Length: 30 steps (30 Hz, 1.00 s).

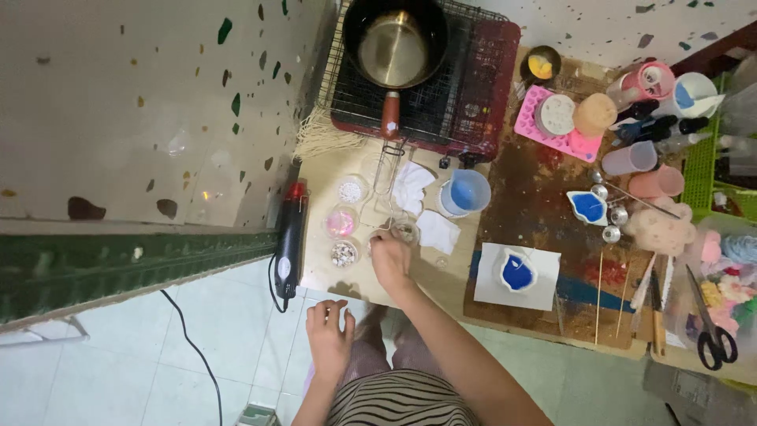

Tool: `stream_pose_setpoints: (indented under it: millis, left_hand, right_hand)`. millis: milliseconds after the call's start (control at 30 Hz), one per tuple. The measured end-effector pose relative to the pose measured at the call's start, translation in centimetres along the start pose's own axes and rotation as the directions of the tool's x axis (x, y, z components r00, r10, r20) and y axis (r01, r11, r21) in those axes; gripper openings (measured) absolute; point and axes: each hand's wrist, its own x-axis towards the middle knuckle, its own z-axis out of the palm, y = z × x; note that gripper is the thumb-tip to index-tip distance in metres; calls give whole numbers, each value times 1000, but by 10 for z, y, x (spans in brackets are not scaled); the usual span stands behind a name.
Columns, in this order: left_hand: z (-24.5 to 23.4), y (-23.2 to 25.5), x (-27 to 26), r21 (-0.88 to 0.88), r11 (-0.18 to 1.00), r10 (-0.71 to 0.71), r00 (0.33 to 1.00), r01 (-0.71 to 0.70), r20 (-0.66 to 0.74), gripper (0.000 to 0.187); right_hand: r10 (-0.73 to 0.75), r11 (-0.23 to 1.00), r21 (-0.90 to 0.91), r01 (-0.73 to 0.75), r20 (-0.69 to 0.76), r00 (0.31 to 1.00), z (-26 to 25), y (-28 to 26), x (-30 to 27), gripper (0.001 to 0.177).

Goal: Decorating a wax heart with small beads using a heat gun and tweezers.

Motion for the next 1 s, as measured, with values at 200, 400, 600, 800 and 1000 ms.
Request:
stream_pose_setpoints:
  millis: [200,400,600,800,1000]
  left_hand:
    - [5,1,8,-15,999,37,999,-37,12,20]
    - [10,19,27,-53,997,64,997,-61,53,21]
    - [14,27,30,-130,990,60,996,-50,72,25]
    - [17,30,29,-128,990,71,986,-51,150,26]
    - [19,36,29,-128,989,94,978,-71,188,23]
  right_hand:
    - [-39,991,-129,27,-87,995,15,-3,-5,18]
    - [42,999,-7,-43,-114,993,-44,-15,-16,18]
    - [591,719,502,-481,-77,803,-107,61,-92,18]
    - [665,745,302,-595,-395,633,-163,108,-129,18]
    - [580,804,162,-572,-426,694,-175,122,-119,21]
